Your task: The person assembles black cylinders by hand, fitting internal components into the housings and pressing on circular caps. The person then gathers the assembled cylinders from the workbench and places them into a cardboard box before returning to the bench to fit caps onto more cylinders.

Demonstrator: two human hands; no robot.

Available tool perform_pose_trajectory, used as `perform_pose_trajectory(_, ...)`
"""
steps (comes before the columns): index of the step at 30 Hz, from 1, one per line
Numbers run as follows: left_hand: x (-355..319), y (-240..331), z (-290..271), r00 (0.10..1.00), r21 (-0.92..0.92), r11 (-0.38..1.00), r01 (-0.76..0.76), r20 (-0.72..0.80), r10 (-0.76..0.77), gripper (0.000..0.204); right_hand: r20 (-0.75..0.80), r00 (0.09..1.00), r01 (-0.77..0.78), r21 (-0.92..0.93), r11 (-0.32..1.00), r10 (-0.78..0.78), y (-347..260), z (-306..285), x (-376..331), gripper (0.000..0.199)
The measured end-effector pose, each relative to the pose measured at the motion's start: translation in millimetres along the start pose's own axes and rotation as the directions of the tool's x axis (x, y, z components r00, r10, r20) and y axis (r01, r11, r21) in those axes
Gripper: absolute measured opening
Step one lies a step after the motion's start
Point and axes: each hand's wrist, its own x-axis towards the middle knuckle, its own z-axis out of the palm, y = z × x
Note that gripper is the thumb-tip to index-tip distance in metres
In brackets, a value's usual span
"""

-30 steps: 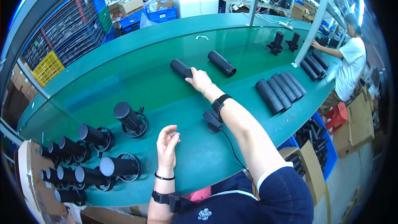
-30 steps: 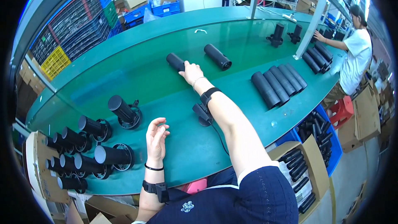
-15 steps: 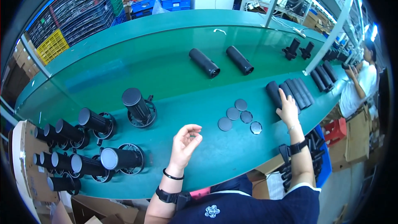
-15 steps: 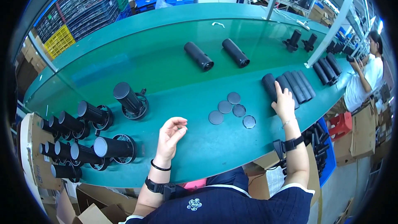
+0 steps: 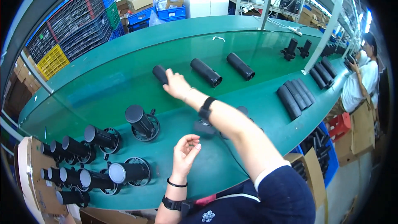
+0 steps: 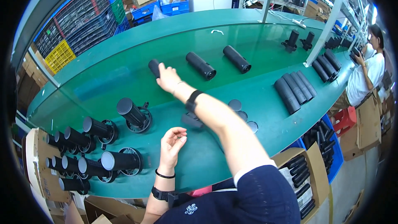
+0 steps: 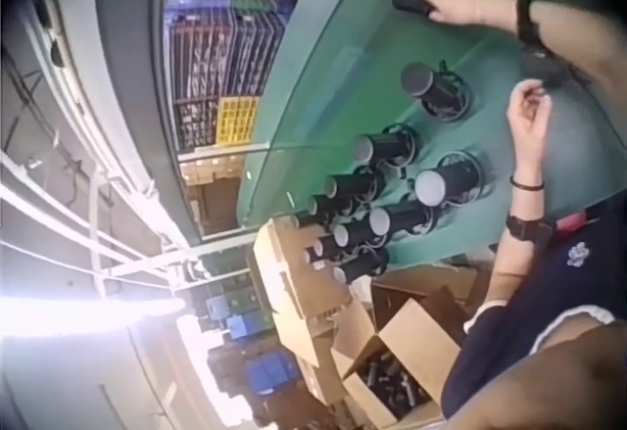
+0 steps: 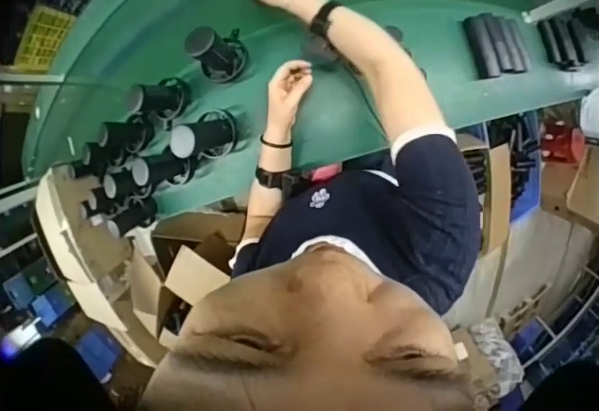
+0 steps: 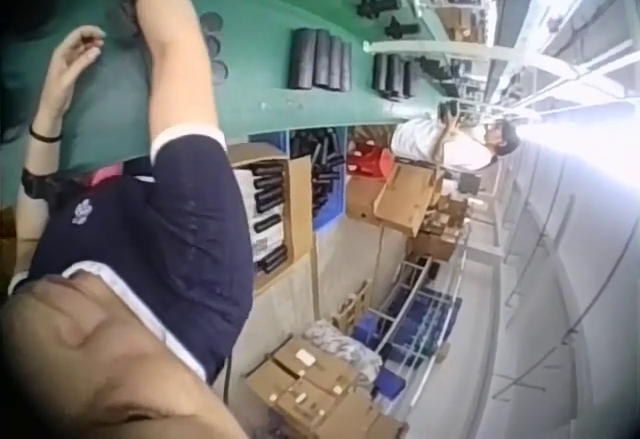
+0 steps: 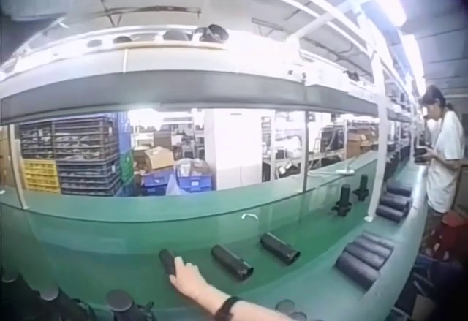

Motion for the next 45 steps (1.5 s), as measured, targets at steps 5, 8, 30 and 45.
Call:
perform_pose_trajectory(5, -1.6, 3.7, -5.2, 1.000, 0.006, 1.000, 0.002, -0.026, -0.001, 0.025, 0.016, 1.000, -0.008, -0.063, 0.998, 0.009, 13.5, 5.6, -14.4, 0.043)
perform_pose_trajectory(8, -7.0, 9.6, -9.2, 0.998, -0.006, 1.000, -0.002, -0.057, 0.002, 0.024, -0.054, 0.998, -0.026, -0.173, 0.985, 0.017, 32.1, -81.2, -57.3, 0.023)
perform_pose_trajectory(30, -5.6, -8.9, -4.1, 0.991, 0.192, 0.981, 0.016, 0.128, -0.041, 0.025, -0.101, 0.994, 0.043, 0.023, 0.999, -0.040, 58.0, -220.3, -182.3, 0.078)
perform_pose_trajectory(45, -103.9, 73.1, -61.9, 0.939, 0.009, 0.998, -0.066, 0.339, 0.059, 0.041, 0.227, 0.965, 0.008, 0.471, 0.882, -0.130, -101.2, 55.7, 12.4, 0.041)
